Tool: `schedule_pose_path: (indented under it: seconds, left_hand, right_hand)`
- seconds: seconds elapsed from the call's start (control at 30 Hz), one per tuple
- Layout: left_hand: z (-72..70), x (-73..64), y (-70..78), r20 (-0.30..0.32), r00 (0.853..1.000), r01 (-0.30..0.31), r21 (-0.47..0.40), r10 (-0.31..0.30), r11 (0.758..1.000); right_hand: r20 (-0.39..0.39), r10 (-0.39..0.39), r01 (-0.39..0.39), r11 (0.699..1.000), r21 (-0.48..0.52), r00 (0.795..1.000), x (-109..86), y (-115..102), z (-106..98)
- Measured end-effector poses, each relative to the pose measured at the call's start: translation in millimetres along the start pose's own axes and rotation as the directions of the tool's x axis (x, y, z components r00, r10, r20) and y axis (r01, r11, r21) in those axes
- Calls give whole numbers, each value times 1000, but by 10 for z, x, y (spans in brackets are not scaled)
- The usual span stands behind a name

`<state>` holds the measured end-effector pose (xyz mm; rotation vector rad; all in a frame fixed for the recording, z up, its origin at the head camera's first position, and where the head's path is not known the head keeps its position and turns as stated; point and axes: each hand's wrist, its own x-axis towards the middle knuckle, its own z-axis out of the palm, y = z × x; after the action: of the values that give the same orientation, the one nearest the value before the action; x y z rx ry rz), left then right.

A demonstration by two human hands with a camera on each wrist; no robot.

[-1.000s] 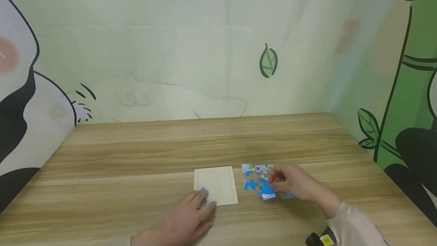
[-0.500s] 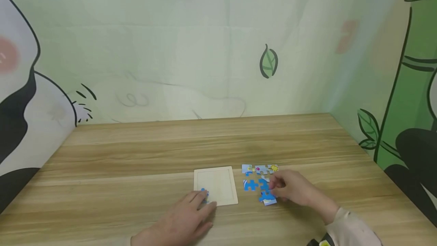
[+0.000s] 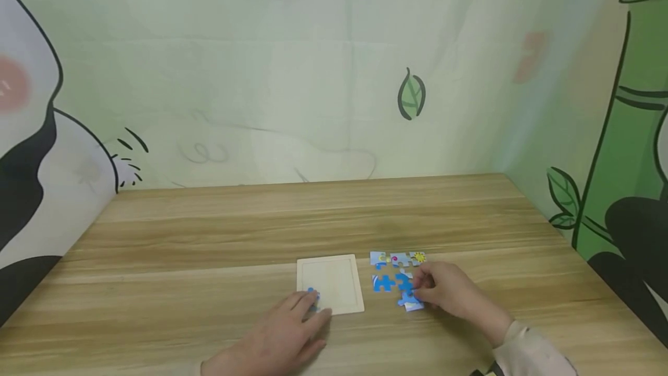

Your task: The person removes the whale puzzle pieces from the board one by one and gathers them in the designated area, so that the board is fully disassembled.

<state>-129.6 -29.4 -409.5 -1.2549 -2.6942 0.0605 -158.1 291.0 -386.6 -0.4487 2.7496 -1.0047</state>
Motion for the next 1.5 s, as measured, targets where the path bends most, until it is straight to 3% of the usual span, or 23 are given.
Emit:
schedule_pose_path:
  seconds: [0.37, 0.6, 0.7, 1.0, 1.27, 1.4, 1.5]
  left_hand:
    - [26, -22, -9, -49, 999, -13, 42, 15, 999]
    - [-1, -34, -4, -18, 1000, 4, 2, -4, 1000]
    - [-17, -35, -1, -4, 1000, 22, -39, -22, 999]
    - [18, -11, -49, -117, 993, -25, -70, 16, 997]
    - [-35, 2, -85, -95, 995, -4, -111, -7, 994]
    - [-76, 16, -134, -80, 996, 26, -75, -32, 997]
    - [-84, 17, -180, -91, 995, 47, 7, -47, 999]
  right_hand:
    - [-61, -14, 7, 994, -113, 998, -3, -78, 39]
    - [-58, 5, -11, 994, -105, 998, 19, -163, 21]
    - [-64, -20, 12, 992, -124, 998, 37, -212, 24]
    - [-79, -65, 55, 991, -122, 995, 165, -357, 109]
    - [-45, -102, 99, 993, -68, 994, 267, -481, 195]
    - [-31, -125, 123, 991, -44, 992, 310, -529, 243]
    - [-36, -143, 142, 989, -39, 989, 351, -578, 277]
